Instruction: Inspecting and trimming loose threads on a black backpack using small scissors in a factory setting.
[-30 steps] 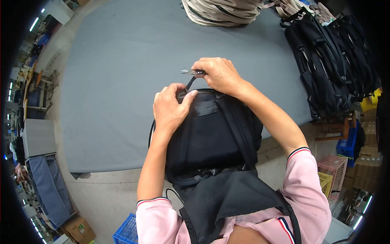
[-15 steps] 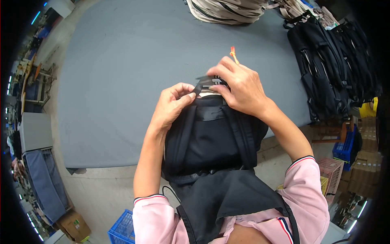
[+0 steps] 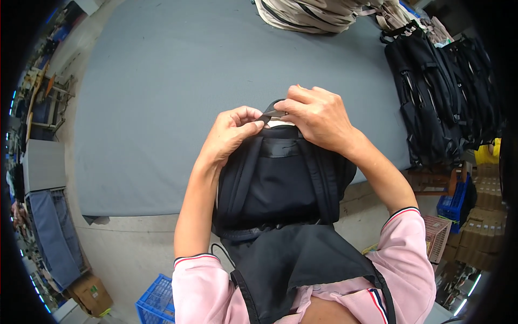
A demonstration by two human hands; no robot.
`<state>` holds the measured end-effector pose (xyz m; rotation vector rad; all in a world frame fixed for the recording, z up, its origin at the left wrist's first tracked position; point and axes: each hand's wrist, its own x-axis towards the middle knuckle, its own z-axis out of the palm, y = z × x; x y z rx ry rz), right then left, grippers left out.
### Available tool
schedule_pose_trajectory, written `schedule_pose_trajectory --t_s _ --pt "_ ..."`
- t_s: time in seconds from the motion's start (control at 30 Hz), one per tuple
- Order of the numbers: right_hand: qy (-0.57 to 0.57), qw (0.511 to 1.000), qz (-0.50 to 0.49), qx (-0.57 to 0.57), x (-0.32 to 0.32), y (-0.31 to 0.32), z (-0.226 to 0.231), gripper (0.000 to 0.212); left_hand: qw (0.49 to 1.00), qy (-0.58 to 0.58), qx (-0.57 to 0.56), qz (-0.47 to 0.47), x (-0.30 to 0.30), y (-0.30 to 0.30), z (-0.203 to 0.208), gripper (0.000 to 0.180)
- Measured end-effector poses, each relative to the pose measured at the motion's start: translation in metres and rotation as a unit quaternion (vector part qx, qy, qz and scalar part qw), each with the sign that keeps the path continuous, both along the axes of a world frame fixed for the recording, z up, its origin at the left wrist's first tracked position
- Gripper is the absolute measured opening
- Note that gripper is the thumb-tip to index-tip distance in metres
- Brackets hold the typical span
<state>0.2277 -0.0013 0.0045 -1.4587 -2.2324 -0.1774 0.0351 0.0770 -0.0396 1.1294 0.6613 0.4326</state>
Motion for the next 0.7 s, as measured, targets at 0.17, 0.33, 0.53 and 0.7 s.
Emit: schedule_pose_trajectory --t_s 0.17,0.33,0.53,0.7 --pt "0.018 1.000 -0.015 -0.008 -0.001 -0.002 0.002 0.020 1.000 -0.003 -0.008 -0.003 0.000 0.001 -0.001 0.012" --pt "-0.009 1.000 -0.012 -0.009 -0.001 0.001 -0.002 0.022 1.000 -0.003 -0.013 -0.013 0.000 0.002 -0.004 0.012" --pt "0.012 1.000 -0.017 -0.003 -0.002 -0.004 -0.001 0.019 1.000 -0.005 -0.013 -0.007 0.000 0.003 -0.003 0.011" --pt "0.245 0.958 -0.143 -0.043 0.017 -0.016 -0.003 0.019 0.999 -0.021 0.015 0.022 0.002 0.008 0.009 0.031"
